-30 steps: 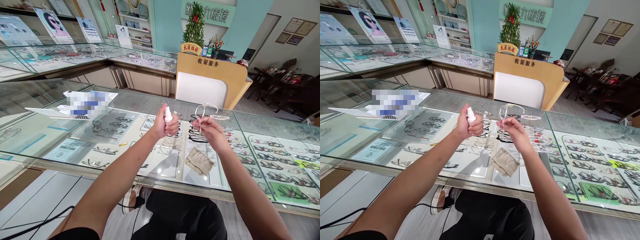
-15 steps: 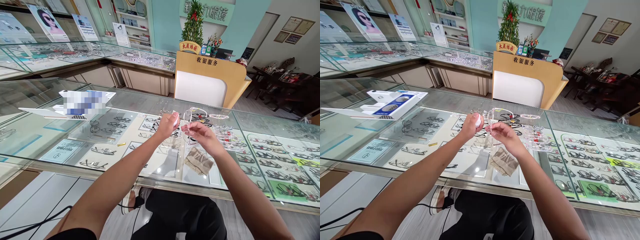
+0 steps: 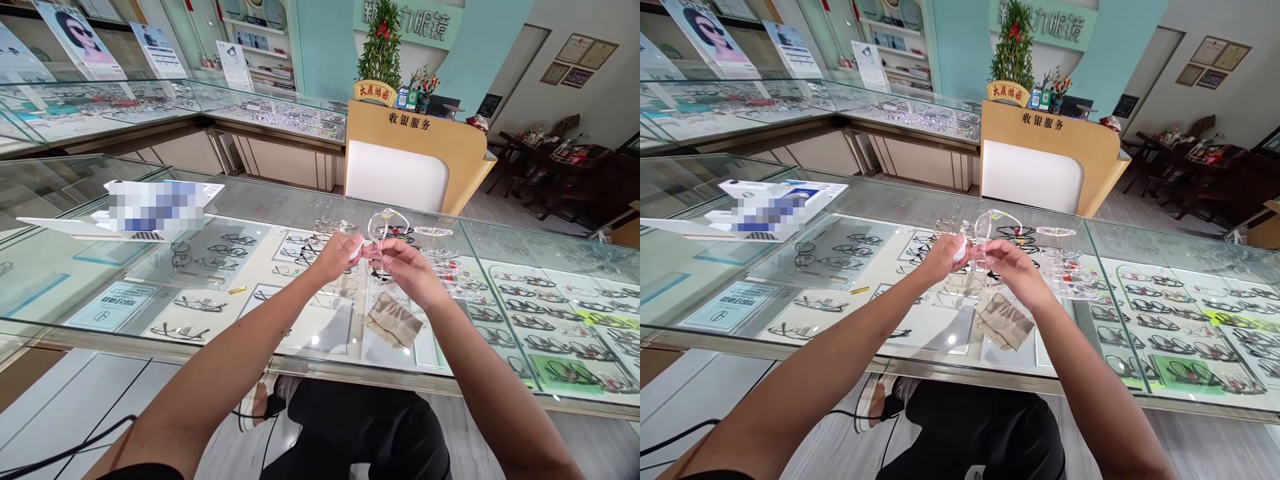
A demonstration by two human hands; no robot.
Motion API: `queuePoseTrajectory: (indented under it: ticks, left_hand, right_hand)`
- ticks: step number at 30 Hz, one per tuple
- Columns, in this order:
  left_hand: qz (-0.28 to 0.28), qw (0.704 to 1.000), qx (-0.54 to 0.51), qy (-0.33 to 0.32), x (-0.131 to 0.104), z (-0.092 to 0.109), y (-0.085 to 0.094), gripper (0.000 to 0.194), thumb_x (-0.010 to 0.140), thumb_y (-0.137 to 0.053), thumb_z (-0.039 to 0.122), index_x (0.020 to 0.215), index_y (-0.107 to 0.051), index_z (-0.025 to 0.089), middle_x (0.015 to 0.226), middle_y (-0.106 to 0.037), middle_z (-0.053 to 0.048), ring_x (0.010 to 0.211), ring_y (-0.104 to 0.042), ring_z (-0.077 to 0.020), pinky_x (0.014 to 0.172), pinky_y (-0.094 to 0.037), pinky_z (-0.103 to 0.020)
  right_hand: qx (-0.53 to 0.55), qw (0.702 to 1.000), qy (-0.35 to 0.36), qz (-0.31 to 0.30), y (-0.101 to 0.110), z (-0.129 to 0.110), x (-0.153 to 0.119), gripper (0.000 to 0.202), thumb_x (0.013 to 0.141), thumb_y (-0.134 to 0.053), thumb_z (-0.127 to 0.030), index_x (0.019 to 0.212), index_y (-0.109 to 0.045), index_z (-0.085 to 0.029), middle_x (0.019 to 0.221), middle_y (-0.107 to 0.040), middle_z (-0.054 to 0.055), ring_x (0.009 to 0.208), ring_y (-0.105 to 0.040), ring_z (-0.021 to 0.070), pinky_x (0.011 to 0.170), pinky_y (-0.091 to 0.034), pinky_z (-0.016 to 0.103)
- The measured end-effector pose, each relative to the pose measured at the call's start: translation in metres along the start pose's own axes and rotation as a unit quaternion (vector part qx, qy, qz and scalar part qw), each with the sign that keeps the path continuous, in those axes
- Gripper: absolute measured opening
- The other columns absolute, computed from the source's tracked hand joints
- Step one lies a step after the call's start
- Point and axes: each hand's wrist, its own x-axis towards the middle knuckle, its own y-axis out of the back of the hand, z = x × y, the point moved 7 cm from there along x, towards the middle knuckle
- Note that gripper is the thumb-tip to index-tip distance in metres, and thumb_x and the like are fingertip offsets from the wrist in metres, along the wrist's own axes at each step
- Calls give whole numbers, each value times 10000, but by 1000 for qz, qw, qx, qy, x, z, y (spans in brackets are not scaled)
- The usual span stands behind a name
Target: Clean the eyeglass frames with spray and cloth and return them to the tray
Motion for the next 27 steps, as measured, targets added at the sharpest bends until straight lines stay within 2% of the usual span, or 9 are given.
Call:
queuePoseTrajectory:
  ticks: [4, 8, 12, 16, 18, 21, 24, 27]
  left_hand:
    - [-49, 998, 43, -9, -4, 2, -8, 758, 988, -440, 818, 513, -469, 228, 447, -391, -9, 446, -349, -126, 512, -244, -328]
    - [-80, 995, 61, 8, -6, -5, -16, 739, 994, -470, 798, 531, -468, 222, 457, -406, 3, 439, -320, -114, 523, -229, -330]
    - [-85, 995, 56, 25, -7, -7, -18, 729, 966, -537, 795, 529, -446, 218, 480, -416, 4, 451, -314, -104, 522, -208, -325]
    - [-60, 998, 8, 10, -4, -1, -11, 768, 989, -453, 822, 503, -471, 228, 420, -393, -5, 416, -344, -118, 509, -250, -329]
    - [-6, 1000, -15, -4, 0, 1, 2, 762, 981, -447, 848, 542, -517, 229, 438, -426, -7, 426, -389, -130, 513, -293, -324]
    - [113, 992, -33, -39, 5, 1, 29, 681, 966, -529, 822, 640, -563, 226, 524, -499, -7, 502, -469, -146, 563, -365, -314]
    - [252, 967, -16, -45, 8, -9, 65, 446, 929, -695, 626, 767, -585, 226, 649, -564, -1, 609, -517, -154, 623, -413, -302]
    - [391, 919, 43, -12, 5, -29, 110, 215, 880, -736, 386, 887, -589, 229, 746, -579, 11, 659, -491, -155, 637, -411, -292]
  right_hand:
    - [36, 998, 22, 42, 13, -8, 1, 277, 891, -897, -461, 1096, -780, -317, 1310, -809, 40, 1264, -743, 264, 1168, -554, 466]
    - [55, 997, 19, 47, 13, -6, 2, 272, 885, -900, -437, 1088, -779, -303, 1296, -814, 42, 1226, -758, 253, 1160, -566, 460]
    - [65, 997, 17, 36, 8, -4, 3, 241, 894, -896, -410, 1074, -785, -294, 1266, -823, 42, 1195, -770, 252, 1147, -575, 463]
    - [71, 997, 9, 41, 10, -4, 3, 241, 886, -903, -396, 1069, -789, -290, 1241, -825, 43, 1176, -774, 234, 1113, -585, 415]
    - [73, 997, 11, 37, 13, -5, 3, 233, 889, -896, -393, 1066, -788, -288, 1260, -819, 43, 1198, -768, 229, 1111, -582, 400]
    - [77, 996, 20, 34, 18, -7, 3, 230, 891, -889, -401, 1062, -784, -287, 1277, -815, 45, 1218, -760, 228, 1125, -578, 402]
    - [79, 995, 28, 48, 26, -8, 3, 188, 917, -865, -404, 1036, -781, -287, 1230, -828, 48, 1169, -772, 221, 1115, -586, 404]
    - [89, 994, 36, 60, 31, -10, 3, 149, 929, -856, -386, 1012, -785, -284, 1186, -837, 42, 1117, -782, 204, 1093, -595, 379]
